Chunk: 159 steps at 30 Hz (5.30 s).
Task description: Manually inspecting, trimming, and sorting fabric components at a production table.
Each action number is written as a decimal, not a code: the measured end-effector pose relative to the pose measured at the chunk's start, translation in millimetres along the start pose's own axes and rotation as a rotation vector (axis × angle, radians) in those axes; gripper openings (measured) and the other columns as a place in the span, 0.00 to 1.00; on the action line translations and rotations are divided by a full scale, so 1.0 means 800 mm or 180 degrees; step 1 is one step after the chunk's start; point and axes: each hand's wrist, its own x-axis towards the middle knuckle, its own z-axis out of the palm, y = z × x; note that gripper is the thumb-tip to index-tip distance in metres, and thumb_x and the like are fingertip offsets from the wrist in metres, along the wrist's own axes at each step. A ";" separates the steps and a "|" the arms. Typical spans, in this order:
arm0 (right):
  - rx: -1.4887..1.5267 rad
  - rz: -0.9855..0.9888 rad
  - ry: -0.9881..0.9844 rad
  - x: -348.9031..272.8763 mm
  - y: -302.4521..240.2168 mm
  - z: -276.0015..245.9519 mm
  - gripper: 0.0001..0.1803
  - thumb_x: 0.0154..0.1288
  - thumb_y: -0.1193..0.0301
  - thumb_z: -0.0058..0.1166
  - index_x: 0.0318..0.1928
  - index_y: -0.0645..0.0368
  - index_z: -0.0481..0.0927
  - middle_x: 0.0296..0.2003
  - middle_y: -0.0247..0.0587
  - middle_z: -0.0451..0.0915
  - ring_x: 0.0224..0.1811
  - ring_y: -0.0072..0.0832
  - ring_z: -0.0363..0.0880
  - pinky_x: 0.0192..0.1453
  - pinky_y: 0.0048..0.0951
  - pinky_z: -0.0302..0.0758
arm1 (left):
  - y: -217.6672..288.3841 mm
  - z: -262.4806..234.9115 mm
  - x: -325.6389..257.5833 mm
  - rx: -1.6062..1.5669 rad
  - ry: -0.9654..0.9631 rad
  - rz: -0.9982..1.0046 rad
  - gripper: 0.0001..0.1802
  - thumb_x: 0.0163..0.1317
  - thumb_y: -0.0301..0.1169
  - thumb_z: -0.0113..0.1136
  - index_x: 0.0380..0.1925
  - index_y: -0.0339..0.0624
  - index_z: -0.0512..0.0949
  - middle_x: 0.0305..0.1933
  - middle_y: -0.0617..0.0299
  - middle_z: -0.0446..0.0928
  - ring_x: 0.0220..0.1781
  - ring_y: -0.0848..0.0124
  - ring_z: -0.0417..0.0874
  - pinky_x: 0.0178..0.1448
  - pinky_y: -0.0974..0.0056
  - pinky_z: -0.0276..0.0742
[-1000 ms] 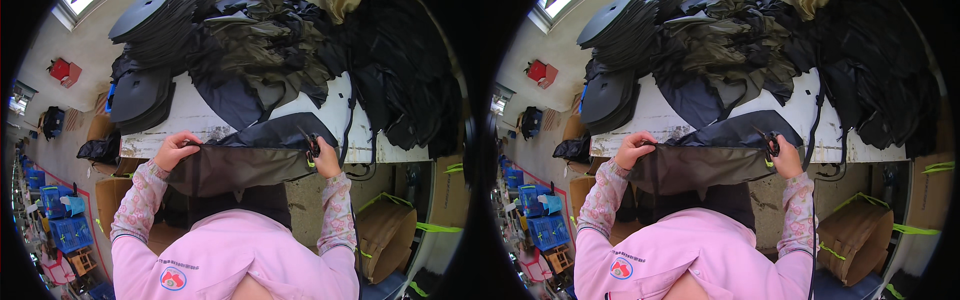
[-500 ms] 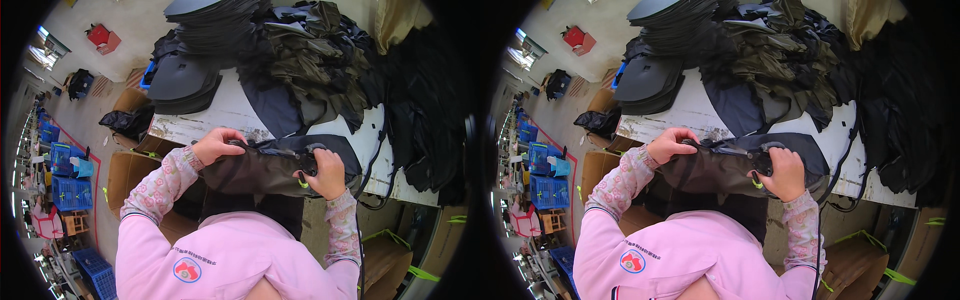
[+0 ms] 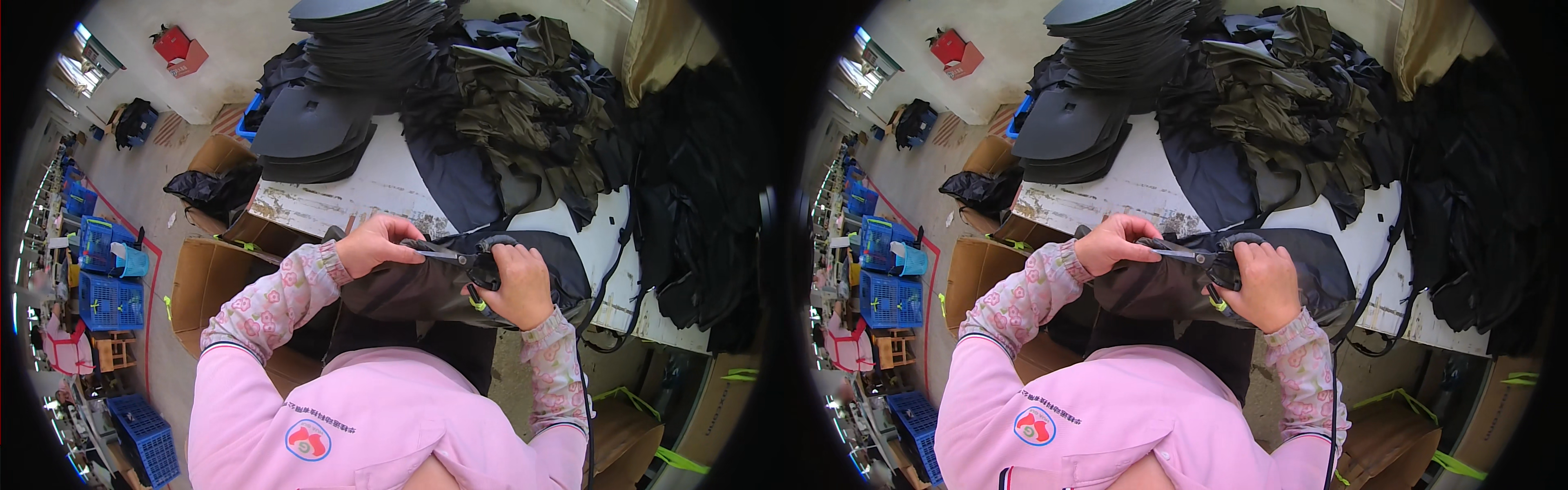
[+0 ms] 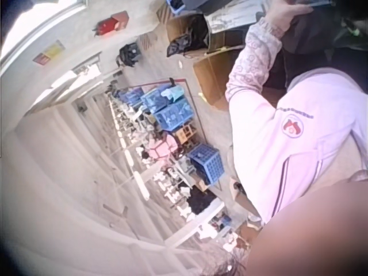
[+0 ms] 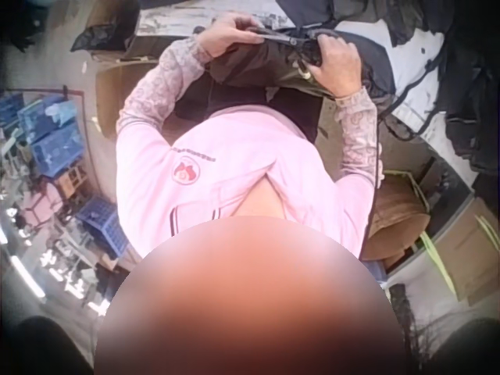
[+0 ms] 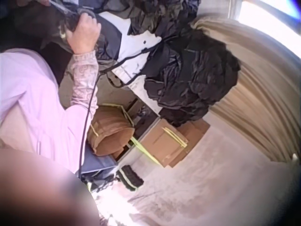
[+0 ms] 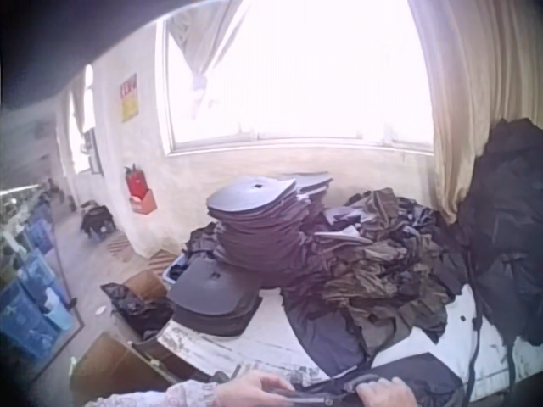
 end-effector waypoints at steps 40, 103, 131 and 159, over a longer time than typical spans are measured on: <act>-0.0203 0.0111 0.0414 -0.025 0.011 0.006 0.26 0.43 0.54 0.72 0.34 0.57 0.76 0.27 0.39 0.76 0.32 0.38 0.75 0.38 0.38 0.64 | 0.006 0.001 -0.002 -0.0366 0.0132 -0.0346 0.12 0.56 0.22 0.68 0.41 0.35 0.81 0.38 0.63 0.82 0.39 0.76 0.82 0.49 0.71 0.78; 0.2832 -0.0111 -0.0244 0.027 -0.032 0.026 0.17 0.54 0.87 0.60 0.42 0.63 0.71 0.39 0.39 0.78 0.39 0.23 0.76 0.48 0.24 0.72 | -0.019 0.025 0.021 -0.0557 -0.0588 -0.0378 0.11 0.52 0.22 0.71 0.36 0.34 0.83 0.35 0.60 0.83 0.37 0.72 0.81 0.47 0.67 0.75; 0.2323 -0.0428 -0.0090 0.032 -0.034 0.018 0.15 0.53 0.87 0.62 0.38 0.61 0.73 0.31 0.38 0.77 0.32 0.26 0.75 0.41 0.25 0.71 | -0.022 0.015 0.027 -0.0816 -0.0798 -0.0628 0.14 0.52 0.19 0.67 0.42 0.32 0.82 0.37 0.55 0.84 0.38 0.68 0.85 0.47 0.65 0.81; 0.2970 0.1428 0.1528 -0.068 0.075 -0.003 0.12 0.59 0.80 0.65 0.38 0.60 0.74 0.32 0.31 0.78 0.31 0.17 0.75 0.38 0.20 0.71 | 0.024 -0.003 -0.013 -0.0191 -0.0190 0.0004 0.09 0.60 0.21 0.62 0.41 0.35 0.80 0.40 0.63 0.81 0.42 0.77 0.81 0.52 0.72 0.76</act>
